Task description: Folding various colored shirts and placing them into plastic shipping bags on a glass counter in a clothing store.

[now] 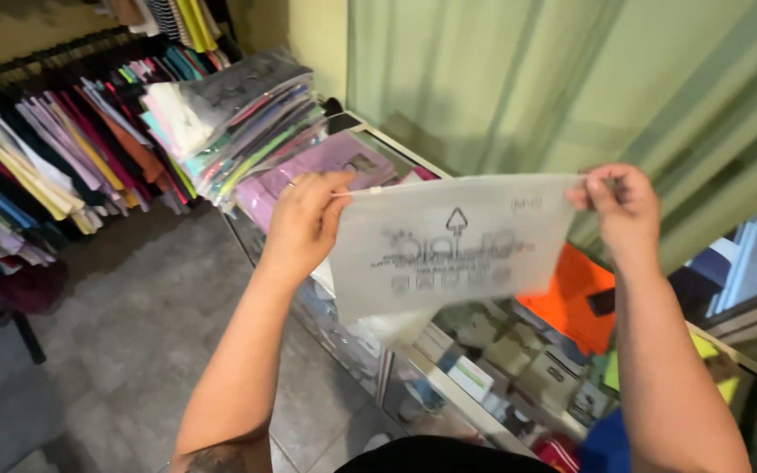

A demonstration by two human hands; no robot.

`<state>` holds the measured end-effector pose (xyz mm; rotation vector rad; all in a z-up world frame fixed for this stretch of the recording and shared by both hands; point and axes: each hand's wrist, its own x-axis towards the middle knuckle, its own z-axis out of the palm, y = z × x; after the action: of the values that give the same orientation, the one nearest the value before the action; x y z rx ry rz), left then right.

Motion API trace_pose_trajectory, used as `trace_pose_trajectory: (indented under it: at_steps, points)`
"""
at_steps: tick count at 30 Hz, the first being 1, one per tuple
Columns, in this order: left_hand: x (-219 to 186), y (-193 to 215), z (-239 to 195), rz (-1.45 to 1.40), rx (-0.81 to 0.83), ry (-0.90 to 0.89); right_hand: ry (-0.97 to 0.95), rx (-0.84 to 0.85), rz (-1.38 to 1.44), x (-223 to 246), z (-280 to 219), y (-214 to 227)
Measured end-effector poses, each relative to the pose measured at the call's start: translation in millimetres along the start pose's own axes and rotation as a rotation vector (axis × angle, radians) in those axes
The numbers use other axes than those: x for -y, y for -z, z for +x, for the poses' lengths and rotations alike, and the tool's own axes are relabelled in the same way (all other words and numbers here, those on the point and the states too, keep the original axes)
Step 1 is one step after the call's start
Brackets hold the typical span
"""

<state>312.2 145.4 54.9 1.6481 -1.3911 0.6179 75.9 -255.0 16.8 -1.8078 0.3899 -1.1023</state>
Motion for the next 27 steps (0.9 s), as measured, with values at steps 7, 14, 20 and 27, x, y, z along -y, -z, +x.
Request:
trace_pose_trajectory:
  at_steps: [7, 14, 20, 27]
  points:
    - [-23, 17, -28, -0.569, -0.016, -0.242, -0.227, -0.009, 0.694, -13, 27, -56]
    - [-13, -107, -149, -0.405, 0.224, -0.273, -0.477, -0.080, 0.153, -184, 6, -82]
    - [16, -157, -197, -0.235, 0.380, -0.260, -0.474, 0.057, -0.523, -223, -18, -97]
    - [25, -159, -121, -0.015, 0.609, 0.232, 0.232, 0.324, -0.965, -194, -28, -177]
